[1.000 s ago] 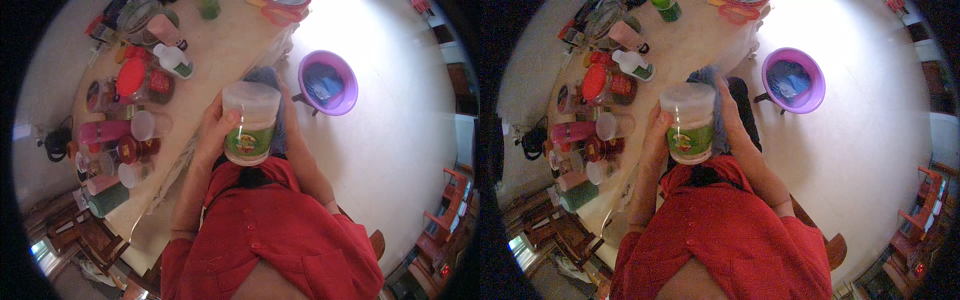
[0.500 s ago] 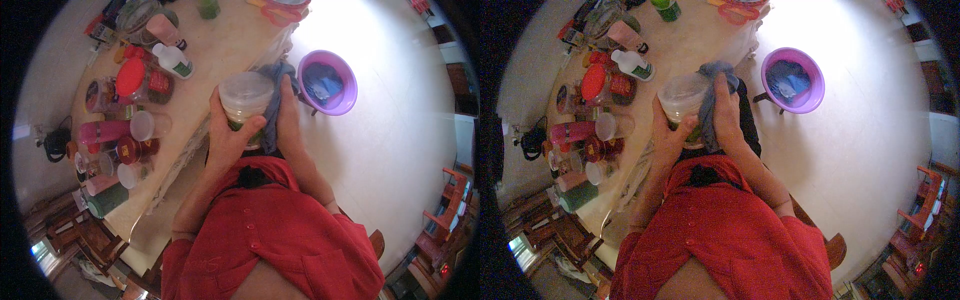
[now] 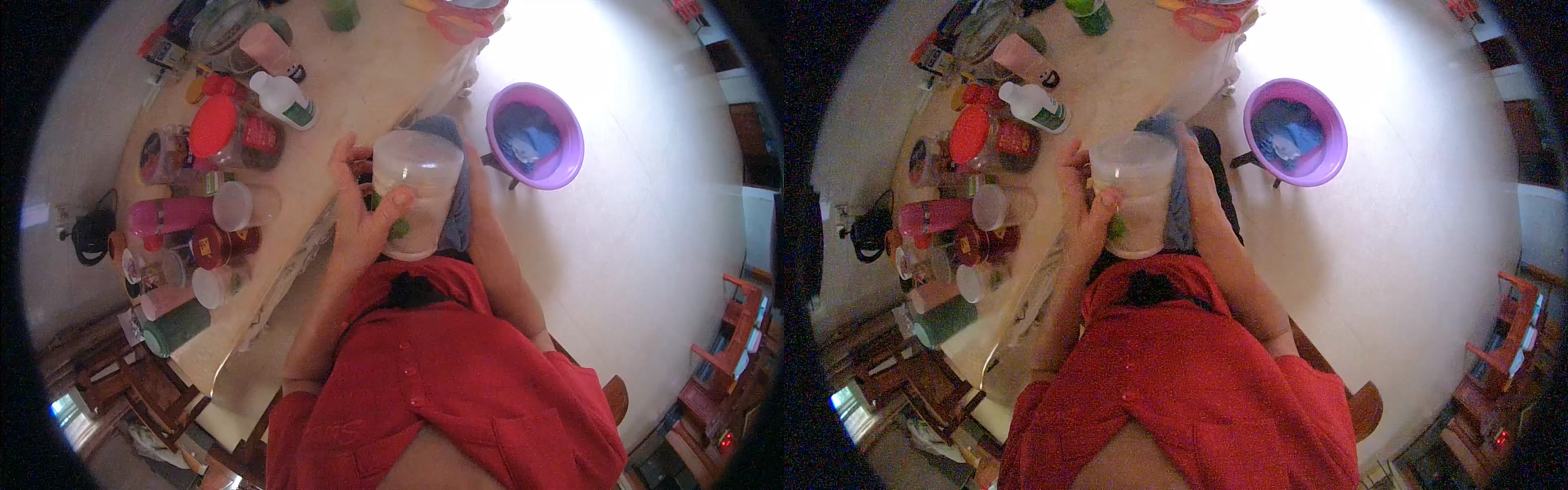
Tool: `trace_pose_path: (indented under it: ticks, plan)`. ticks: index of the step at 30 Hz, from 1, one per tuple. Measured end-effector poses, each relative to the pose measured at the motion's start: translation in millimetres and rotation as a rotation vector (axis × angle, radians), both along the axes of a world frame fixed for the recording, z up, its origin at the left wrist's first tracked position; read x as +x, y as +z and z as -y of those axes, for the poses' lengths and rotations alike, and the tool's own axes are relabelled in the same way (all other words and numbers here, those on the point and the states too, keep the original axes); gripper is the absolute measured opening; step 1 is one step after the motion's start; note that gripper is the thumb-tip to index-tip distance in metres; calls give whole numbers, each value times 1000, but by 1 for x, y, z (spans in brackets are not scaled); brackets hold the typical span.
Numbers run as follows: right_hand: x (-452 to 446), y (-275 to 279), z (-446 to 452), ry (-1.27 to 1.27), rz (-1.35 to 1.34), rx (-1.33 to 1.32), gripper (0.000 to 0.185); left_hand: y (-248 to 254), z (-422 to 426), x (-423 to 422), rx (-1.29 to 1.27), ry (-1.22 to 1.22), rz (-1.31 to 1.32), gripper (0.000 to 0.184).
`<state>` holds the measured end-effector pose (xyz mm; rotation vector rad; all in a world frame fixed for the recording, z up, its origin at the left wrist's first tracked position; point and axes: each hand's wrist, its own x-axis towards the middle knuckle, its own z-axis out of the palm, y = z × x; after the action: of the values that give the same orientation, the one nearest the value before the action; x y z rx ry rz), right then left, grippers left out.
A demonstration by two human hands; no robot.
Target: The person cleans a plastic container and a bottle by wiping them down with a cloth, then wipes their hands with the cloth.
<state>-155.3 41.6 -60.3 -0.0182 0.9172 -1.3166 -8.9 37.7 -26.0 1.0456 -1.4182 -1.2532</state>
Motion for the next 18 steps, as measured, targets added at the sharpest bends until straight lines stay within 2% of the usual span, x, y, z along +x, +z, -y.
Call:
trace_pose_path:
  ticks: [3,4,6,10,12,13,15,16,18]
  plan:
    - [4,8,-3,-96,-55,-108,54,16,-6,-8,127,-44,-56,80]
    - [6,15,-4,-95,-54,-108,54,13,-7,-8,127,-43,-55,80]
    - [9,27,-6,-122,-216,-101,53,7,-7,-10,-52,-78,-6,81]
    - [18,25,-6,-199,-273,-156,53,14,-10,-13,13,-47,37,81]
    - [20,28,-10,-220,-438,-192,51,11,-7,-10,34,13,33,79]
    - [20,31,-12,-221,-438,-192,51,8,-6,-9,34,12,33,79]
    - [21,41,-13,-153,-659,-180,49,1,-4,-7,101,53,-67,71]
    - [21,42,-14,-153,-657,-180,49,2,-4,-7,101,53,-66,71]
    - [23,46,-14,-94,-701,-190,44,7,-5,-7,176,100,-230,64]
